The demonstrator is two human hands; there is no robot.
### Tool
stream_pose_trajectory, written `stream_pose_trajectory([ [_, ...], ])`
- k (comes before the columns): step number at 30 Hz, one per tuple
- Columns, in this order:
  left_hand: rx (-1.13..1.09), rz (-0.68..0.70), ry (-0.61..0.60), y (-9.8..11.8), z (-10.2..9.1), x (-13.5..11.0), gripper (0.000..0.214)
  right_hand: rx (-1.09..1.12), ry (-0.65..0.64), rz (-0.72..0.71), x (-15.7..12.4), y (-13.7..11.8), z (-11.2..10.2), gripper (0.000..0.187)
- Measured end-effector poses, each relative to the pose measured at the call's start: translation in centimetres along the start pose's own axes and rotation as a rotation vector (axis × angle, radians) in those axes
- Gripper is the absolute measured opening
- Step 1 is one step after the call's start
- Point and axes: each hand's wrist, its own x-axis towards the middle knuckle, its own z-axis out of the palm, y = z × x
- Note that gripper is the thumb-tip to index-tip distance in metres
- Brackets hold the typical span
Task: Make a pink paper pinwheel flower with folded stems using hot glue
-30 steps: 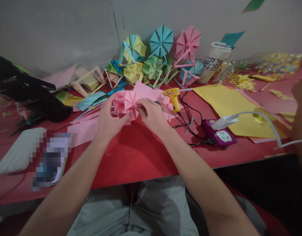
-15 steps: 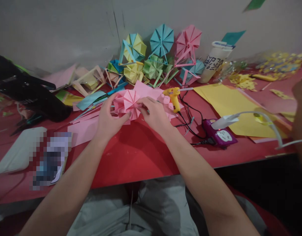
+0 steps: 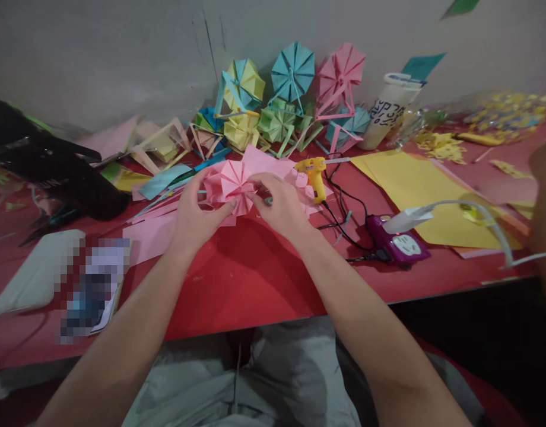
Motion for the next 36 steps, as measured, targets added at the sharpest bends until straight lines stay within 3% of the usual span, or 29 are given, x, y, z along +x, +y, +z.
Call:
stream_pose_trajectory([
  [7,0.049,0.047,-0.010,-0.1,-0.1,0.0,0.076,0.119,0.015,0.098,-0.2,0.7,0.3,0.028],
  [18,0.032,0.006,-0.009,-0.1,0.2,-0.1,0.076,0.090,0.011,0.091,-0.1,0.3,0.5,0.016],
  [25,0.023,-0.030,-0.019,0.3,0.0,0.0,0.071,-0.007,0.015,-0.048,0.1,0.5,0.3,0.011],
  [36,-0.106,-0.187,-0.070,0.6,-0.3,0.5,0.066,-0.220,-0.044,-0.223,0.4,1.0,-0.7,0.019],
])
